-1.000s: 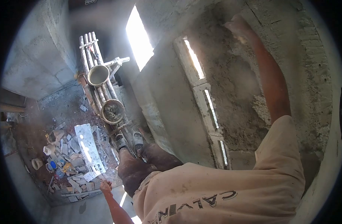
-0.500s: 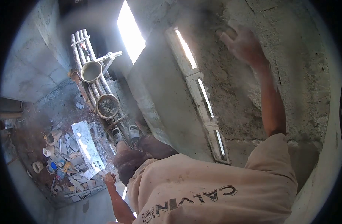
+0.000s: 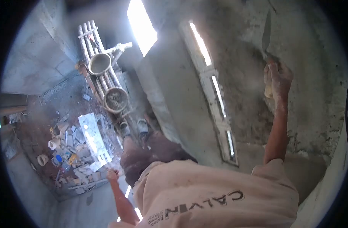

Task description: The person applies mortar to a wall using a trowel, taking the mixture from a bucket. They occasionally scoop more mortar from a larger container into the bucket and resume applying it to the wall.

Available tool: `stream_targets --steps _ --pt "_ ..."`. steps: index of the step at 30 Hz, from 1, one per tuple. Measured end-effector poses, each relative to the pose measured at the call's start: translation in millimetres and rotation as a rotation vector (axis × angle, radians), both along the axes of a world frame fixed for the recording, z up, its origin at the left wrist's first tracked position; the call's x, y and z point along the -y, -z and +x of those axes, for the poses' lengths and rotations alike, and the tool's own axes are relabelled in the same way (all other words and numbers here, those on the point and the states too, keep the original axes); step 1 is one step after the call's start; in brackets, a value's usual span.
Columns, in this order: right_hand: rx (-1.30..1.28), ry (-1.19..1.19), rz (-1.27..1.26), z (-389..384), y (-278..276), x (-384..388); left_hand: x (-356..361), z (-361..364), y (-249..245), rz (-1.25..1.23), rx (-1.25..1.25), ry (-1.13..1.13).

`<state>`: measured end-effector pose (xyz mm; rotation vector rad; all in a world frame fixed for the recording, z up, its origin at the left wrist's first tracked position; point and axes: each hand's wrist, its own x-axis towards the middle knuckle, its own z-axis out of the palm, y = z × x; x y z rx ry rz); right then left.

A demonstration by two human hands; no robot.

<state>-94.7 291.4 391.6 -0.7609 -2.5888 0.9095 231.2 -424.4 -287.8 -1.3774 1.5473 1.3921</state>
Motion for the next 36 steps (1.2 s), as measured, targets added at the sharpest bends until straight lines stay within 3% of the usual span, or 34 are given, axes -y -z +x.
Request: stream_targets --steps 1,4,7,9,11,14,16,17,20,22,26,28,34,36 --pt "-0.018 0.037 0.016 6 15 15 1 25 18 0.002 -0.110 -0.073" --pt "0.084 -0.052 0.033 -12 111 45 -12 20 12 -0.042 -0.182 0.182" --pt "0.575 -0.466 0.259 -24 287 65 -36 14 40 -0.118 -0.406 0.351" --pt "0.773 -0.528 0.226 -17 416 123 -80 -32 22 -0.270 -0.406 0.476" --pt "0.803 -0.690 0.088 -17 511 190 -128 -81 -11 -0.281 -0.310 0.420" --pt "0.749 -0.837 0.254 -12 688 237 -180 -115 -30 -0.320 -0.178 0.393" --pt "0.895 -0.893 0.318 -56 775 259 -198 -107 -18 -0.399 -0.134 0.453" --pt "0.628 -0.921 0.368 -65 832 253 -202 -98 -10 -0.446 -0.127 0.521" --pt "0.547 -0.930 0.507 -141 914 271 -218 -112 -7 -0.531 -0.061 0.562" --pt "0.646 -0.976 0.488 -160 973 294 -218 -114 9 -0.583 -0.030 0.543" --pt "0.810 -1.041 0.234 -134 1036 330 -208 -104 27 -0.646 -0.020 0.517" --pt "0.691 -0.912 0.155 -95 1032 320 -205 -102 19 -0.627 -0.013 0.497" --pt "0.671 -0.632 0.108 -52 908 299 -209 -113 4 -0.624 -0.240 0.534" --pt "0.656 -0.589 0.131 -49 854 295 -215 -111 6 -0.682 -0.154 0.463"
